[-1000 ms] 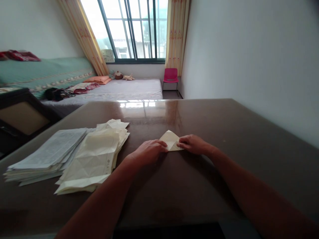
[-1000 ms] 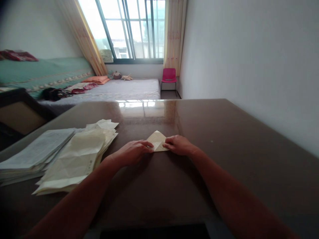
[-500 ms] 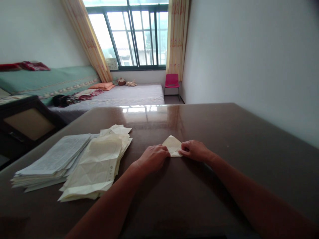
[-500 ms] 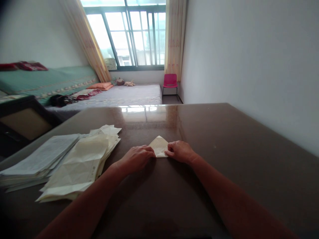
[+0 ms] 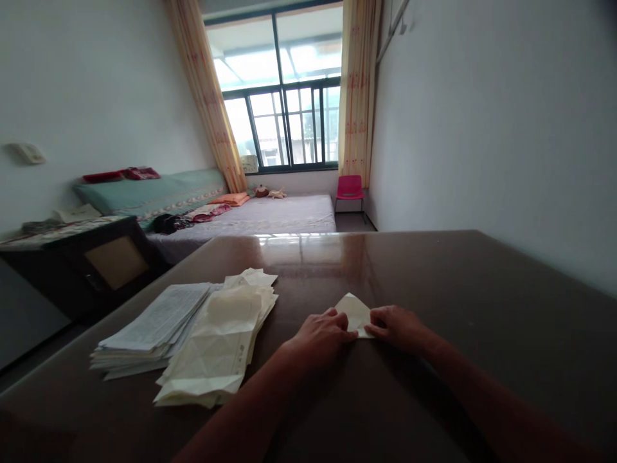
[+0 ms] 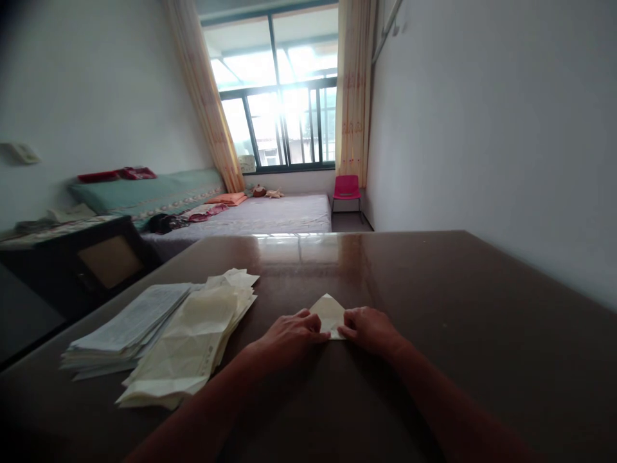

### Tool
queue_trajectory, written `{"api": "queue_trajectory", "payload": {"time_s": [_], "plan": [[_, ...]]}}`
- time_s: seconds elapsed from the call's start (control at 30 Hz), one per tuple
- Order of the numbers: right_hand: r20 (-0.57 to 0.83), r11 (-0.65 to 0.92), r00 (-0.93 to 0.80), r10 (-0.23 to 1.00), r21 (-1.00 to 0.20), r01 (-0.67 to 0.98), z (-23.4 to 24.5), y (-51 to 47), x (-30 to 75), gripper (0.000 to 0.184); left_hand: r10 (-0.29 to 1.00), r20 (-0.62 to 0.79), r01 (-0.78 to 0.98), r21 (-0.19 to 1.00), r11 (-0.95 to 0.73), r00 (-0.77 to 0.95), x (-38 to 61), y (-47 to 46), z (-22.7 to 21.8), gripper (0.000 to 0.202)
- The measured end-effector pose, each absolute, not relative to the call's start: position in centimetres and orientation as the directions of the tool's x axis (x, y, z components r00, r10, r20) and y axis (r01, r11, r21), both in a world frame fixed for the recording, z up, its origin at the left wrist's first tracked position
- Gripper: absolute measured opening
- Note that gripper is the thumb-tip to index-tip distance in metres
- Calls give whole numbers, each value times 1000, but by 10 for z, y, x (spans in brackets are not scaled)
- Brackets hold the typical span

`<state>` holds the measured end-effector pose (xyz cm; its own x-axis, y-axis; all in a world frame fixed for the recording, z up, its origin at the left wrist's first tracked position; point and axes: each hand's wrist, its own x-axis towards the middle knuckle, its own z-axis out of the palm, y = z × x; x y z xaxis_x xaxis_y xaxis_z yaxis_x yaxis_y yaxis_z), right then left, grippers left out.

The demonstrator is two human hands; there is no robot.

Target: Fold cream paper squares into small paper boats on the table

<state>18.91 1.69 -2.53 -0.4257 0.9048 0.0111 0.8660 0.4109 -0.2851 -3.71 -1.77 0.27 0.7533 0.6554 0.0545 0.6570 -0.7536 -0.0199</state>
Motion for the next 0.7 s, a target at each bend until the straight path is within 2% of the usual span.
{"api": "queue_trajectory", "payload": {"time_s": [0.3,0.37,0.47,0.57,0.7], "plan": [[25,372,-381,924,-285,884,-24,14,190,21,621,81,622,10,-783,780,-36,-19,0,27],[94,425,-417,904,-290,857,-21,12,189,18,626,89,628,5,-778,775,-35,-20,0,27],[194,608,-576,794,-237,758,-17,7,184,21,632,85,635,0,-773,770,-34,-20,-1,25],[151,696,-680,718,-157,700,-16,1,178,25,640,61,641,-1,-767,766,-34,-20,-1,26],[46,686,-687,725,-140,714,-12,-8,175,28,641,52,641,7,-767,766,-34,-21,1,28]]}}
